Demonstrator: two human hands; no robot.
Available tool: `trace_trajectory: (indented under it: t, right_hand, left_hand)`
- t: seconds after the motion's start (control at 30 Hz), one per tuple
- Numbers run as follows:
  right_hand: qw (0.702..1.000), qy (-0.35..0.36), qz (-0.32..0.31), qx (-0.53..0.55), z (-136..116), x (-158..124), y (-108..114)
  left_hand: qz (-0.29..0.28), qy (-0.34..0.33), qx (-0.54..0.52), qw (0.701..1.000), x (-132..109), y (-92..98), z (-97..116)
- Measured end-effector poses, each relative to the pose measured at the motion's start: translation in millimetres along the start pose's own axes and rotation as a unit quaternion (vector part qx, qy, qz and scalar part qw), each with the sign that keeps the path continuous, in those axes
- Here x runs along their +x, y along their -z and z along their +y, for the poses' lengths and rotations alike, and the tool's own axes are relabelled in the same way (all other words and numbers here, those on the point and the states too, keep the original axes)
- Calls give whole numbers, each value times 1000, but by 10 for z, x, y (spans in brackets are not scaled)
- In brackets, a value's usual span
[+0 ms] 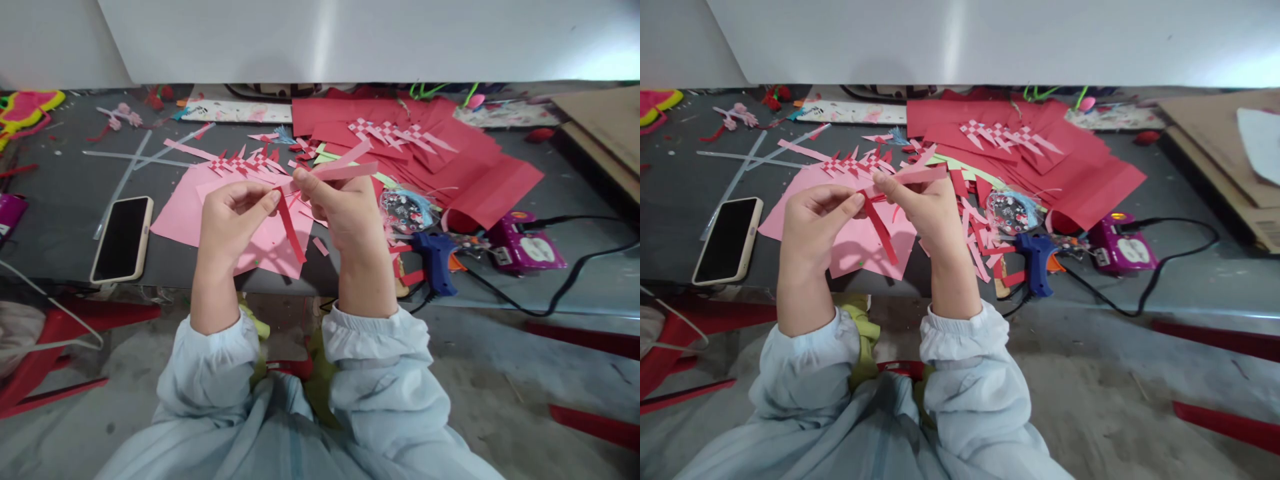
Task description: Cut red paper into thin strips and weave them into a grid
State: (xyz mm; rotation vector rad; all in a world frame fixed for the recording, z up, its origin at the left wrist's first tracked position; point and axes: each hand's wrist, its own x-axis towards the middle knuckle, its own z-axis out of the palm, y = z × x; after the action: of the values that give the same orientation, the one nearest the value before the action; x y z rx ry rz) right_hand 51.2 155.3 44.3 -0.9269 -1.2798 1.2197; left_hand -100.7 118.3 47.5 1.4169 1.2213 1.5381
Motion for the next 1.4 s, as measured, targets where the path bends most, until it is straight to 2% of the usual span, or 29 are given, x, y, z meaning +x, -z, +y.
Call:
trace_trajectory:
  t: [0.17, 0.3, 0.57, 0.73, 0.83, 0.93, 1.03, 1.1, 1.2, 1.33, 1.4]
  right_hand:
    - [1000, 6, -5, -18, 7, 13, 11]
    - [1000, 1, 11, -19, 3, 38, 74]
    - [999, -20, 40, 3, -13, 70, 220]
    - [998, -9, 61, -21, 2, 73, 260]
    - [996, 2, 74, -51, 18, 83, 271]
    - [992, 1, 91, -91, 26, 87, 285]
    - [987, 13, 113, -114, 36, 91, 311]
    - [981, 25, 126, -143, 47, 95, 329]
    - [958, 32, 126, -255, 74, 94, 333]
    - [881, -2, 76, -467, 148, 71, 262]
    - [847, -22, 47, -528, 198, 60, 208]
  left_hand:
    - [-2, 27, 20, 999, 5, 9, 20]
    - [26, 34, 33, 999, 25, 37, -12]
    - [46, -1, 45, 998, 49, 103, -100]
    - [38, 24, 52, 998, 46, 121, -122]
    - [52, 13, 85, 995, 50, 121, -134]
    - [108, -14, 188, 976, 50, 115, -123]
    - [177, -45, 294, 938, 42, 113, -94]
    - [202, -62, 330, 920, 39, 117, -77]
    - [215, -74, 338, 913, 40, 123, -66]
    - [215, -85, 328, 916, 43, 116, -72]
    - [212, -85, 322, 919, 42, 111, -77]
